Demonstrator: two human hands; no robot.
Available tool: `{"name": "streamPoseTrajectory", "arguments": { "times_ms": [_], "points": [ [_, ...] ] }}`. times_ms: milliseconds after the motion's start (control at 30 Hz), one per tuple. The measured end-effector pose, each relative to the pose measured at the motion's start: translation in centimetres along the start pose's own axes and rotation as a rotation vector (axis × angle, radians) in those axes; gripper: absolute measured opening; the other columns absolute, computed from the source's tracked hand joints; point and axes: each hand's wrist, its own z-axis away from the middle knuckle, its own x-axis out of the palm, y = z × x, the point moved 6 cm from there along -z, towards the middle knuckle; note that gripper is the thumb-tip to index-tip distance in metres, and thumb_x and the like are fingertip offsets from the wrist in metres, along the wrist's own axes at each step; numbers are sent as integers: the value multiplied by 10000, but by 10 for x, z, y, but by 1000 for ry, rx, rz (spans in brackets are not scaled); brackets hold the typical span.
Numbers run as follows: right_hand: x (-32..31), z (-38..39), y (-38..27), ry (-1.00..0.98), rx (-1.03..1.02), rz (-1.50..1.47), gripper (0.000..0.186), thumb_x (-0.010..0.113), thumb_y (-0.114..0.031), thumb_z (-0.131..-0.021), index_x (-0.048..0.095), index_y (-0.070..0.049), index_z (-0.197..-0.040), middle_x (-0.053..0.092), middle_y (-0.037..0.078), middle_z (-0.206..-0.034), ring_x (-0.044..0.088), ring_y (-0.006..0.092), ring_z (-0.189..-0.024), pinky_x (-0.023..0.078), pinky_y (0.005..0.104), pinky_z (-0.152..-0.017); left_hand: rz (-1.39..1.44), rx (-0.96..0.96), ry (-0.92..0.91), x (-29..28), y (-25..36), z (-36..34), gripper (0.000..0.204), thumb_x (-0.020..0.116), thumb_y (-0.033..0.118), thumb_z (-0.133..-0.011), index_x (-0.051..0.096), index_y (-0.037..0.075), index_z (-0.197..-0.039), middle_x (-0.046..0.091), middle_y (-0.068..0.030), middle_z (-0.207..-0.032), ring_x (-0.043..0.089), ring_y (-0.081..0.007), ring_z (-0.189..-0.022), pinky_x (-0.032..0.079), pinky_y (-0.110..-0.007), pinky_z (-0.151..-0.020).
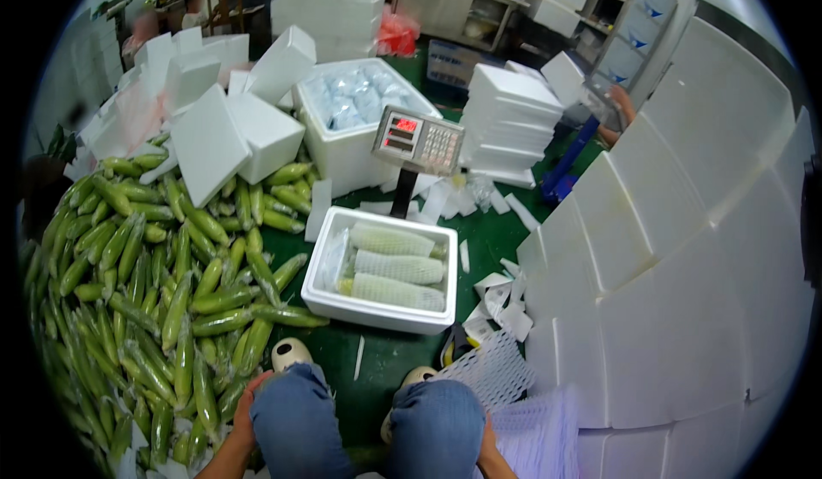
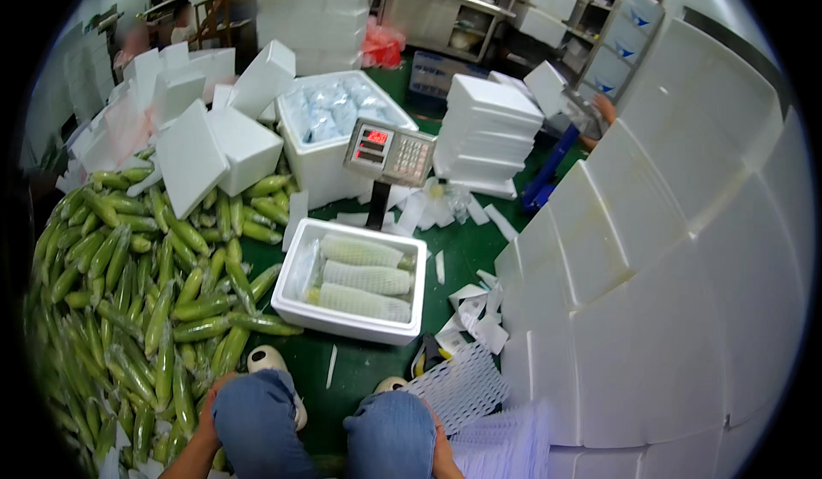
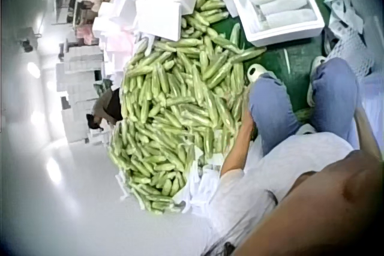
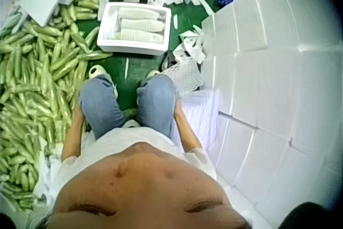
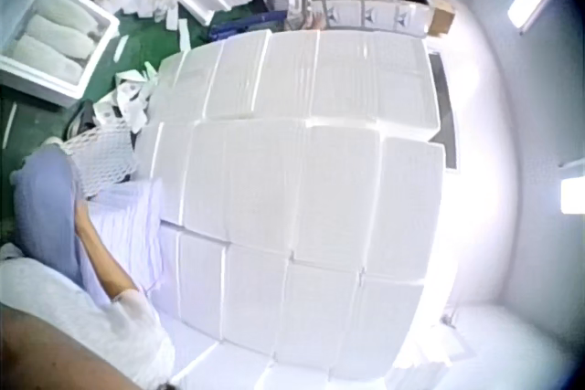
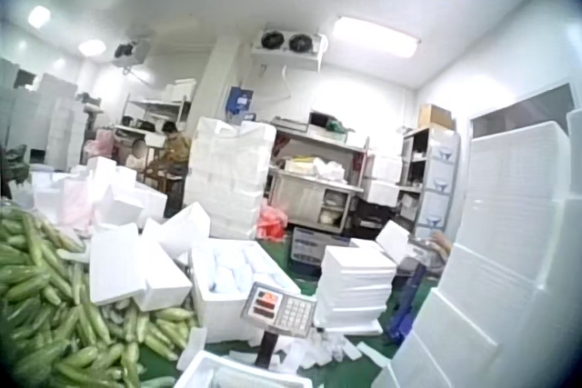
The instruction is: The person places protective mesh sleeves onto individual ears of corn and arranges them into a white foam box. They then add a cold pack, close the box, secure it with tape, and apply a label.
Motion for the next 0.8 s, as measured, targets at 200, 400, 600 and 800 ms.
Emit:
{"name": "streamPoseTrajectory", "arguments": {
  "times_ms": [200, 400, 600, 800],
  "points": [
    [-18, 6, 77, 102, 174, 22, 590, 377, -561, -952, 580, -7, -969, 610, 158, -931, 579, 213, -832, 445, 342, -697, -556, -290, 238, -88, -143, 69, 301, 491, 198, -922, 565, 51, -1174, 606, -134, -1123, 573, -206, -1026, 432, -324, -914],
    [-31, -16, 102, 228, 180, -45, 561, 383, -543, -958, 567, -19, -883, 597, 142, -823, 560, 200, -715, 422, 328, -604, -654, -296, 67, -69, -122, 80, 248, 500, 170, -911, 594, 48, -1105, 628, -128, -1039, 591, -201, -962, 451, -320, -860],
    [-52, -51, 118, 328, 155, -106, 549, 389, -526, -965, 555, -30, -796, 584, 126, -716, 540, 188, -598, 399, 315, -511, -796, 132, 243, -67, 1, -73, 169, 512, 158, -891, 617, 31, -929, 633, -97, -812, 600, -188, -766, 470, -313, -708],
    [-51, -73, 122, 484, 71, -143, 532, 397, -488, -976, 484, -60, -672, 499, 86, -557, 434, 159, -441, 302, 302, -402, -74, 83, 365, -151, 57, -329, 232, 512, 367, -933, 575, 147, -891, 600, 3, -784, 535, -122, -706, 414, -261, -623]
  ]
}}
